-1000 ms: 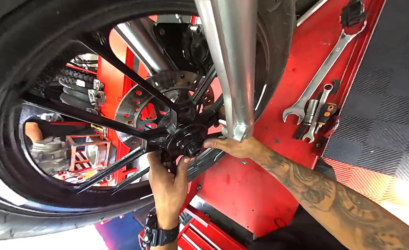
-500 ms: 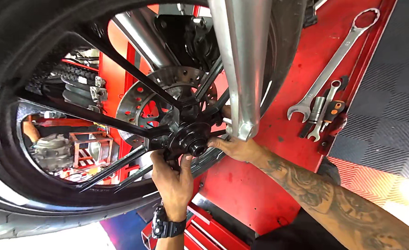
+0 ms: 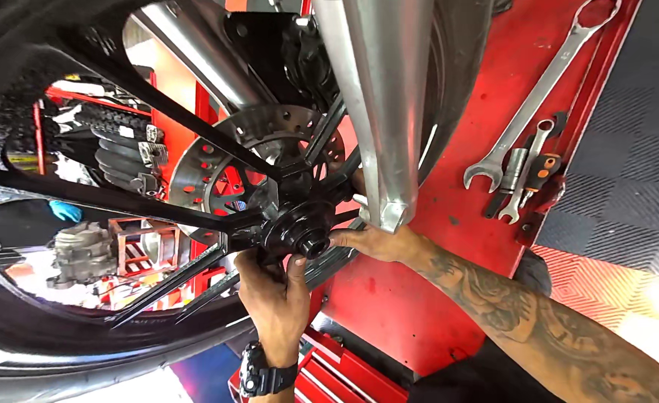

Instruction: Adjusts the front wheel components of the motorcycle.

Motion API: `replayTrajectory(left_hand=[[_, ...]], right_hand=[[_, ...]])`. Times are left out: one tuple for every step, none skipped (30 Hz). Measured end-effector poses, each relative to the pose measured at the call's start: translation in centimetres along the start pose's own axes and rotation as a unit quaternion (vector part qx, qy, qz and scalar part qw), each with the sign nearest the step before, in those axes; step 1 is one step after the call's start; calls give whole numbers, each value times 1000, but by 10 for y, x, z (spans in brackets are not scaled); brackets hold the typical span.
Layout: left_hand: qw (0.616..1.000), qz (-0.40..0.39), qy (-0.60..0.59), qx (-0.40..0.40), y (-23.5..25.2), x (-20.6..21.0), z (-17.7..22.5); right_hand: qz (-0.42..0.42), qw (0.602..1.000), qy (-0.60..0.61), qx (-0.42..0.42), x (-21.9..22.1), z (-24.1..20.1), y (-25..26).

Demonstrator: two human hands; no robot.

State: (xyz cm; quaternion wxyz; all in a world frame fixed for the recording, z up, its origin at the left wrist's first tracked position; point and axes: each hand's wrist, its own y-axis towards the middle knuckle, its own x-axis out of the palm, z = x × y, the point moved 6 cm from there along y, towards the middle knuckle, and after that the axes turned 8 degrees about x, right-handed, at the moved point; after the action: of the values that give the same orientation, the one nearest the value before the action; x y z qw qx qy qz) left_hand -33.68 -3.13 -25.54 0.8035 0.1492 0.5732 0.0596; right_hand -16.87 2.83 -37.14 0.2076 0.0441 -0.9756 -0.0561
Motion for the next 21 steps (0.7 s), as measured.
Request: replayTrajectory(left_hand=[[1000, -5, -4, 2, 0, 0, -1], [1000, -5, -8, 6, 0, 0, -1], [1000, -5, -11, 9, 0, 1, -2], [1000, -3, -14, 8, 0, 1, -3], [1000, 2, -11, 6, -1, 1, -3], [1000, 11, -5, 6, -1, 1, -3], [1000, 24, 1, 9, -1, 2, -3], [999, 35, 11, 15, -1, 3, -3], [999, 43, 22, 21, -2, 4, -3], [998, 49, 28, 26, -3, 5, -3], [997, 56, 33, 32, -3, 6, -3], [997, 61, 35, 35, -3, 6, -2], [997, 64, 35, 34, -3, 7, -1], [997, 65, 34, 33, -3, 7, 0], [997, 66, 32, 31, -3, 7, 0], [997, 67, 27, 29, -3, 7, 1], [997, 69, 23, 28, -3, 8, 1], [997, 69, 20, 27, -3, 8, 1], [997, 68, 18, 26, -3, 8, 2], [997, 67, 18, 24, -3, 8, 3], [997, 65, 17, 22, -3, 7, 3]], right_hand=[[3, 1000, -3, 6, 0, 1, -1], [4, 1000, -4, 8, 1, 1, -2], [5, 1000, 0, 6, 1, 2, -2], [5, 1000, 9, 5, 2, 2, -3], [5, 1000, 14, 3, 2, 2, -3], [6, 1000, 12, 2, 3, 3, -3], [10, 1000, 6, 0, 3, 3, -3], [15, 1000, 3, -6, 3, 3, -3], [20, 1000, 1, -12, 3, 3, -3], [23, 1000, 1, -14, 3, 4, -3], [25, 999, 1, -19, 3, 4, -4], [27, 999, 0, -23, 3, 4, -3], [27, 999, 0, -23, 3, 4, -3], [27, 999, 2, -21, 3, 4, -4], [23, 1000, 3, -15, 4, 4, -3], [19, 1000, 6, -6, 4, 5, -3], [19, 1000, 8, 2, 4, 5, -4], [21, 1000, 7, 5, 4, 5, -4], [21, 1000, 7, 0, 4, 4, -4], [22, 1000, 6, -3, 4, 3, -4], [23, 1000, 5, -8, 4, 2, -4]])
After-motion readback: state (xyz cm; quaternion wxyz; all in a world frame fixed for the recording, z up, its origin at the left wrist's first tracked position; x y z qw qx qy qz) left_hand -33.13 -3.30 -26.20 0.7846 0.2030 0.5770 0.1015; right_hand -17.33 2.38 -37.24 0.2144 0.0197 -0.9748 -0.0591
